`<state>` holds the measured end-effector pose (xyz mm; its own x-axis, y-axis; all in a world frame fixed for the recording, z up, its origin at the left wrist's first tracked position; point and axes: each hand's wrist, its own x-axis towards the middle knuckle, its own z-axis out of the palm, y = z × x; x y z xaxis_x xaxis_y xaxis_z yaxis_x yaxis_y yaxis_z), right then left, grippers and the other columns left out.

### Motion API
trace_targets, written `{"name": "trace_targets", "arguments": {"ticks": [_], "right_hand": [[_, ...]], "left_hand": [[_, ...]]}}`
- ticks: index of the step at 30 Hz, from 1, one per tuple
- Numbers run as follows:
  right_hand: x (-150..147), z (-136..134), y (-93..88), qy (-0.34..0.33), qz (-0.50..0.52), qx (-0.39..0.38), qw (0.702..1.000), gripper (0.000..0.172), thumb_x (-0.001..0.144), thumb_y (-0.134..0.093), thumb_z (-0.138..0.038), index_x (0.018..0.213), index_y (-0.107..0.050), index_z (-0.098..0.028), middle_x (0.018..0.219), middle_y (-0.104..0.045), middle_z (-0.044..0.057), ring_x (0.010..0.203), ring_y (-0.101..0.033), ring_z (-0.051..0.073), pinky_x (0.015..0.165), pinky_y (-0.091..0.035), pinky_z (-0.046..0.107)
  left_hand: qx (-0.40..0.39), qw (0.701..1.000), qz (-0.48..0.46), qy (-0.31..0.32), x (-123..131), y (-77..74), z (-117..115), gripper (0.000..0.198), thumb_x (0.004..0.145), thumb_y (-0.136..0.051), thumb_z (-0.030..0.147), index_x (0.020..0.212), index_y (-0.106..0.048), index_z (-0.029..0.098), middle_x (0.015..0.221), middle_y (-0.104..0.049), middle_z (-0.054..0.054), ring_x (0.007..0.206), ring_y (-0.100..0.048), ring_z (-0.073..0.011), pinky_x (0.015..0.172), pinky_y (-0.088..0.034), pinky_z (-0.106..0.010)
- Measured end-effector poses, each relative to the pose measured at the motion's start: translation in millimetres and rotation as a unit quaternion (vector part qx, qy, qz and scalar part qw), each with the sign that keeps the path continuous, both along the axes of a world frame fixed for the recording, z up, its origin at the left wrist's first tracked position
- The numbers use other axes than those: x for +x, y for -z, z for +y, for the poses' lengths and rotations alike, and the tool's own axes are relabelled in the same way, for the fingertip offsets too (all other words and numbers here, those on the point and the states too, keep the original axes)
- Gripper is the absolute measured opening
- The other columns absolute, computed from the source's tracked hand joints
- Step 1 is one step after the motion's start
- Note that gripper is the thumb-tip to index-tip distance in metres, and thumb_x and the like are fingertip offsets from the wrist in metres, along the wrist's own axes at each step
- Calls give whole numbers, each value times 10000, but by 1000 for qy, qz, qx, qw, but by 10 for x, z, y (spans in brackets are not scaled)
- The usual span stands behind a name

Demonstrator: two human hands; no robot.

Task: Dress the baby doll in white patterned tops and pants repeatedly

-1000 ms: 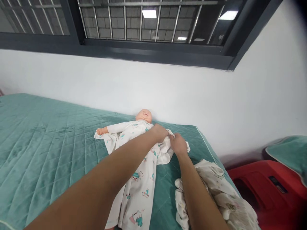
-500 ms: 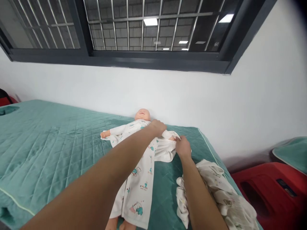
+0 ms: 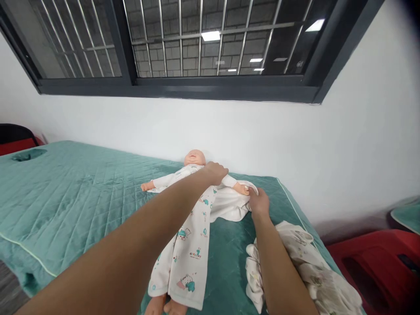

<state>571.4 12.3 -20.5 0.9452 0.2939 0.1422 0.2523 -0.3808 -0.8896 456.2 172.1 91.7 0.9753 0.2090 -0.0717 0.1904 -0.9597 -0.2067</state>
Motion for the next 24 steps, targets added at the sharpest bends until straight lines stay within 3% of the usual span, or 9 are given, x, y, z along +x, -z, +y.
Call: {"name": "trace_targets", "arguments": {"ticks": [4,9,15,20,24], "right_hand": [[8,51,60,-42,47,95,993,363,823,-460,-361,1044,-630,-128,985,-737,132,882,-703,236,700,-561,312],[-28,81,45,-92,69,162,980,356,722,-518,-296,1028,-642,-162,1002,-745,124,855,-716,237,681,-583,325],[-30,60,11,-60,36,192,979,525,643,-510,-240,1145,-607,-118,1114,-707,148,997,-684,250,790,-576,357],[-112,3,-108,-5,-44,179,983,611,587,-443,-184,1174,-600,-123,1287,-618,148,1218,-573,250,1005,-478,394],[-391,99,-220,-48,-124,110,985,549,697,-450,-192,1226,-590,-134,1312,-609,132,1237,-557,236,1073,-429,399]], "left_hand": [[-12,1000,-1,0,41,82,-1,399,835,-570,266,1227,-547,197,1167,-654,-137,1039,-626,-279,872,-498,-402],[-36,999,-3,0,91,180,-57,413,852,-573,327,1243,-532,199,1162,-658,-131,1032,-636,-281,872,-508,-408],[-64,997,-32,-10,10,228,-187,405,843,-565,230,1240,-538,154,1234,-627,-152,1122,-600,-300,915,-498,-429],[-91,991,-93,-44,-422,123,-89,351,907,-498,307,1220,-568,163,1296,-604,-138,1170,-582,-277,942,-490,-393],[-177,954,-207,-121,-973,137,178,436,978,-367,430,1289,-551,186,1364,-590,-100,1221,-568,-252,1000,-466,-368]]}}
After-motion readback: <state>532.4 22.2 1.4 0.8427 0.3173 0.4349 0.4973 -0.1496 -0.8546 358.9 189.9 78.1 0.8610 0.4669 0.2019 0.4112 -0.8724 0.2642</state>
